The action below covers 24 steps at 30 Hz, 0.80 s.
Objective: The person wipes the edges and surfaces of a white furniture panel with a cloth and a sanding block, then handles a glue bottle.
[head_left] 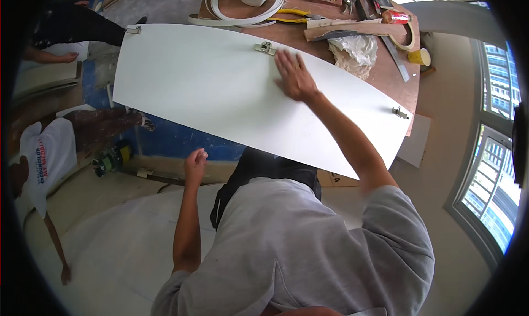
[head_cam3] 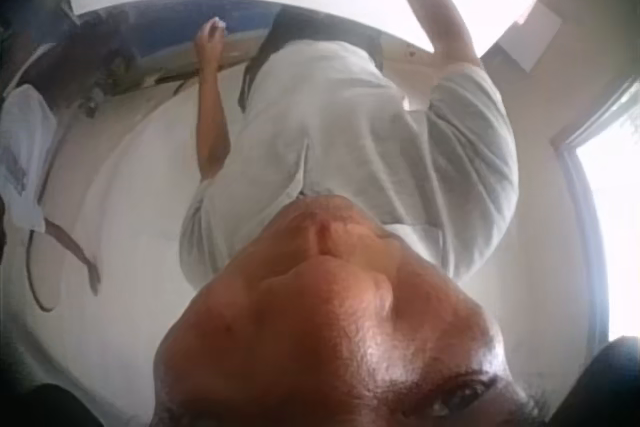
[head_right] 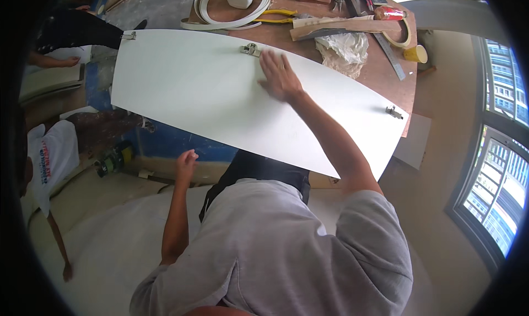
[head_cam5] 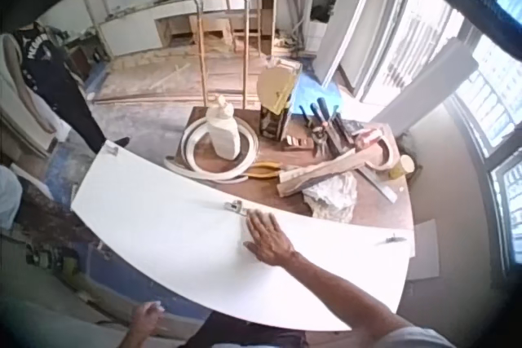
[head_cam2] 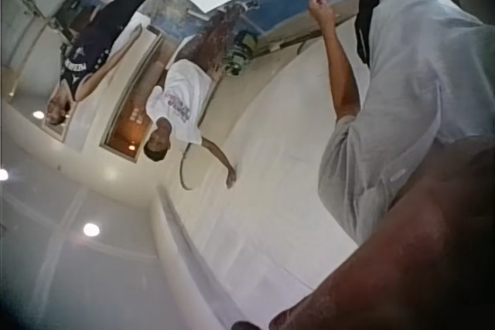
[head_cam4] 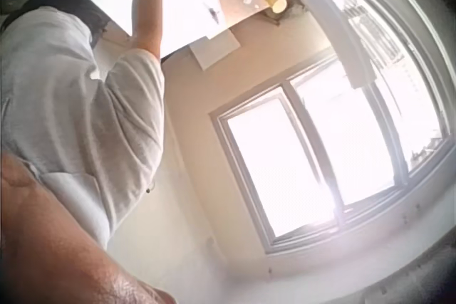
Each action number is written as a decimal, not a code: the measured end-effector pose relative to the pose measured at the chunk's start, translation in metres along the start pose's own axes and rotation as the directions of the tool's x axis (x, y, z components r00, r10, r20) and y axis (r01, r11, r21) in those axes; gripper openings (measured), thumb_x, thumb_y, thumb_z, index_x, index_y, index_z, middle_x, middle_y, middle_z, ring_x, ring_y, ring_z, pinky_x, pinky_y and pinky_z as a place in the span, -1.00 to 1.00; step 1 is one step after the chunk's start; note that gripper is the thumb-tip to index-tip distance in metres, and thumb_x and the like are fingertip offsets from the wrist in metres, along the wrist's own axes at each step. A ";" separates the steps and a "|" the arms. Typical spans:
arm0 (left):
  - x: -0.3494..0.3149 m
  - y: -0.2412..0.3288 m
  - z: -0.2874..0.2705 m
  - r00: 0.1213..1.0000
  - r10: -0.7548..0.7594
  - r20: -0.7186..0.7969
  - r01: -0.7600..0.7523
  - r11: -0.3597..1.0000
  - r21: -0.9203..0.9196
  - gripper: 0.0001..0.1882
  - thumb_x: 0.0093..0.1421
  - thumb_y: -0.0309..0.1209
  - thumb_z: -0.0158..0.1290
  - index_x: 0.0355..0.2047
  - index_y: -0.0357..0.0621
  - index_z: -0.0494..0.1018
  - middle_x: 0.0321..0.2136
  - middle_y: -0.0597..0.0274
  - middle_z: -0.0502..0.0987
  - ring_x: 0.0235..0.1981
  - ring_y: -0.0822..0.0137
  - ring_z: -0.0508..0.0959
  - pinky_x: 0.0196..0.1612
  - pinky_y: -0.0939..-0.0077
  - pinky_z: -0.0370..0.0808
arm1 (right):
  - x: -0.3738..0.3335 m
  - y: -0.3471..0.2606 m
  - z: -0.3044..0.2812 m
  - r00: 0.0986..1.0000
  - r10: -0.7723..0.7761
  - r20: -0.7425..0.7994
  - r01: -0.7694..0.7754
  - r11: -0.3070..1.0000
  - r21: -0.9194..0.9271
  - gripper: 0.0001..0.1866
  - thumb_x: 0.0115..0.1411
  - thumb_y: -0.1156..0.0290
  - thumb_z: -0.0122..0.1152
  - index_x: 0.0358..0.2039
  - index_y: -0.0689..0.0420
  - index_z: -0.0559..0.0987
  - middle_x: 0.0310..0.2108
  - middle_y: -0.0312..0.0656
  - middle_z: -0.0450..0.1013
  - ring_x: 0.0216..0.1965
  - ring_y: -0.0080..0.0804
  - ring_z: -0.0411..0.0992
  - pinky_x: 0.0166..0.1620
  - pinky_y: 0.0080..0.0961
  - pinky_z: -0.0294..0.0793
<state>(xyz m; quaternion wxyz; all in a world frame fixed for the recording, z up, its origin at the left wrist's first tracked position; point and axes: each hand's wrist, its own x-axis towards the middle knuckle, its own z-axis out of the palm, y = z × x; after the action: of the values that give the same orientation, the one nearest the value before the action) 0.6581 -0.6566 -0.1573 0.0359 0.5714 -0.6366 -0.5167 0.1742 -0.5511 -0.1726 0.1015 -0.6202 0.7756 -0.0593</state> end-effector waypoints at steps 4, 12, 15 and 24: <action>0.024 0.004 0.009 0.944 -0.309 0.113 0.328 0.858 -0.396 -0.37 0.47 0.05 0.01 0.25 -0.26 0.43 -0.06 -0.01 0.64 -0.22 0.14 0.69 -0.18 0.31 0.65 | -0.126 -0.025 0.012 0.927 -0.372 0.036 0.353 0.902 0.250 -0.39 0.38 0.10 0.17 0.33 0.16 0.44 0.56 -0.08 0.04 0.59 -0.15 -0.11 0.54 0.11 -0.03; 0.106 0.051 0.032 0.984 -0.122 0.126 0.156 0.276 -0.949 -0.25 0.47 0.19 -0.11 0.37 -0.20 0.27 0.25 0.06 0.45 0.25 0.03 0.46 0.35 -0.01 0.35 | -0.265 -0.091 -0.042 0.854 0.450 0.261 -0.516 0.796 0.317 -0.21 0.10 0.35 0.49 0.35 0.06 0.40 0.49 0.02 0.14 0.44 0.06 0.18 0.41 0.05 0.17; 0.118 0.053 0.041 0.992 -0.099 0.084 0.108 0.272 -0.956 -0.33 0.51 0.08 -0.09 0.34 -0.23 0.28 0.25 0.08 0.47 0.27 0.09 0.46 0.35 0.07 0.37 | -0.282 -0.104 -0.012 0.776 0.534 0.334 -0.570 0.822 0.010 0.15 0.03 0.28 0.56 0.56 -0.03 0.08 0.62 -0.01 -0.23 0.61 0.08 -0.25 0.53 0.20 -0.19; 0.090 0.071 0.017 0.975 -0.163 0.153 0.201 0.342 -0.918 -0.46 0.48 -0.03 0.03 0.24 -0.18 0.38 0.15 0.11 0.53 0.18 0.13 0.53 0.27 0.03 0.45 | -0.296 -0.111 -0.017 0.862 0.498 0.092 -0.504 0.862 0.057 0.01 0.05 0.76 0.03 0.56 -0.05 0.11 0.60 0.03 -0.16 0.60 0.16 -0.22 0.53 0.29 -0.26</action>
<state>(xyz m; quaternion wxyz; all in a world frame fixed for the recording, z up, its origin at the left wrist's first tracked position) 0.5672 -0.7286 -0.1643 0.2827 0.5097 -0.1680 -0.7951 0.3380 -0.2885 -0.1072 0.1667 -0.3944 0.9029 -0.0385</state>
